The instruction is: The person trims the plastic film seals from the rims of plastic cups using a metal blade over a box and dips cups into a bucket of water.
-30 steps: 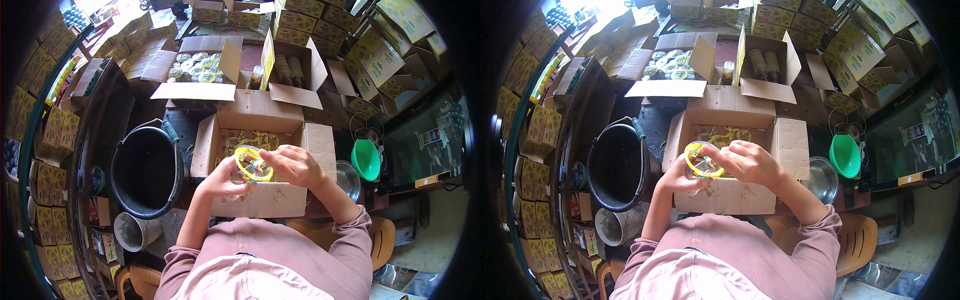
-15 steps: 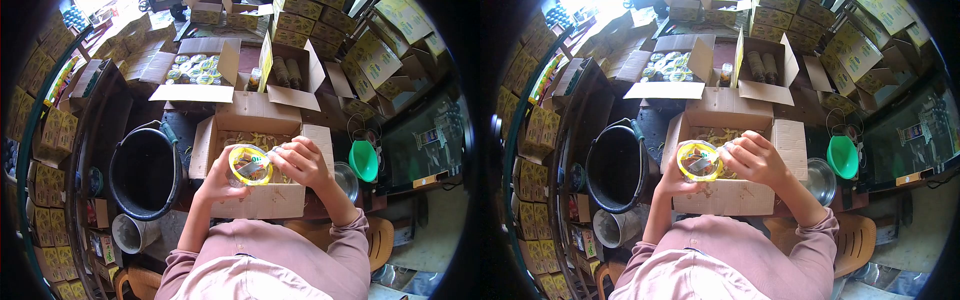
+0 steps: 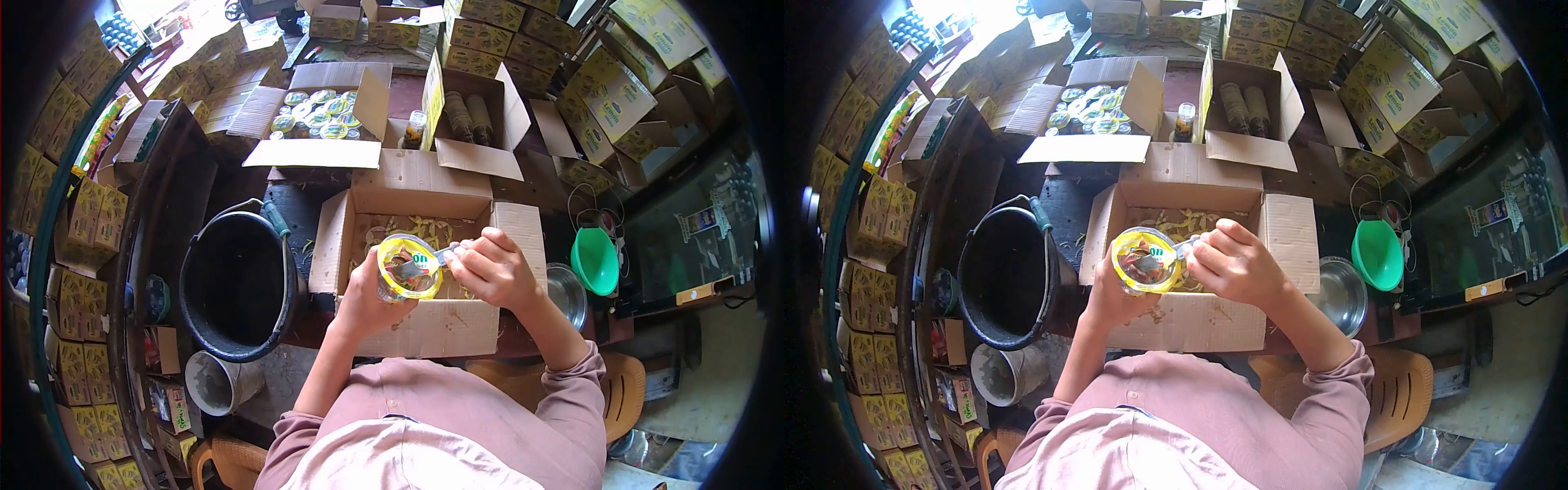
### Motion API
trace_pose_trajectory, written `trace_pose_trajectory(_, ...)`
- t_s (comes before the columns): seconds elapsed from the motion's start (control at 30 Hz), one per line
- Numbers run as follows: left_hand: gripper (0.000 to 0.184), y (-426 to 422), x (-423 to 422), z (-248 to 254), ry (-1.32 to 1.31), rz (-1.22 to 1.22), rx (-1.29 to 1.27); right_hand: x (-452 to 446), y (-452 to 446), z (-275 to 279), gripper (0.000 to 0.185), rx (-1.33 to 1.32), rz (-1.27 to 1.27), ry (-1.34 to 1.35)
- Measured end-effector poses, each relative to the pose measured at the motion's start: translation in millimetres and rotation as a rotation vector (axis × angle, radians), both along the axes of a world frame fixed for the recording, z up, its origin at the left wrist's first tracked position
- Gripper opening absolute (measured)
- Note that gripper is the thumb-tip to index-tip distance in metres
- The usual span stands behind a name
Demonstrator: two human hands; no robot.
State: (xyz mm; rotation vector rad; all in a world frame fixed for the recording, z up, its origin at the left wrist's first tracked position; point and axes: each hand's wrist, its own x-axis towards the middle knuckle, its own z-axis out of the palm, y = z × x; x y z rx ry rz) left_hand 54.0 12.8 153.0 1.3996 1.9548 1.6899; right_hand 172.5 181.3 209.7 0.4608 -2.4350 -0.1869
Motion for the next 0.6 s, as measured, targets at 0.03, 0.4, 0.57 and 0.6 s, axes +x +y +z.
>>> trace_pose_trajectory(0.03,0.058,0.0,-0.5,0.1,-0.006,-0.012,-0.004,-0.2,-0.1,-1.1,0.009,-0.001,0.006,0.0)
trace_pose_trajectory(0.4,0.057,1.0,-4.3,0.3,-0.076,-0.212,-0.012,-4.6,1.4,-7.2,0.009,-0.059,0.082,-0.005)
trace_pose_trajectory(0.57,0.056,0.7,-5.0,1.8,-0.194,-0.293,-0.101,-7.8,6.5,-8.1,0.011,-0.069,0.099,-0.038)
trace_pose_trajectory(0.6,0.055,0.9,-5.2,0.7,-0.202,-0.304,-0.091,-8.4,7.1,-8.0,0.011,-0.067,0.1,-0.039)
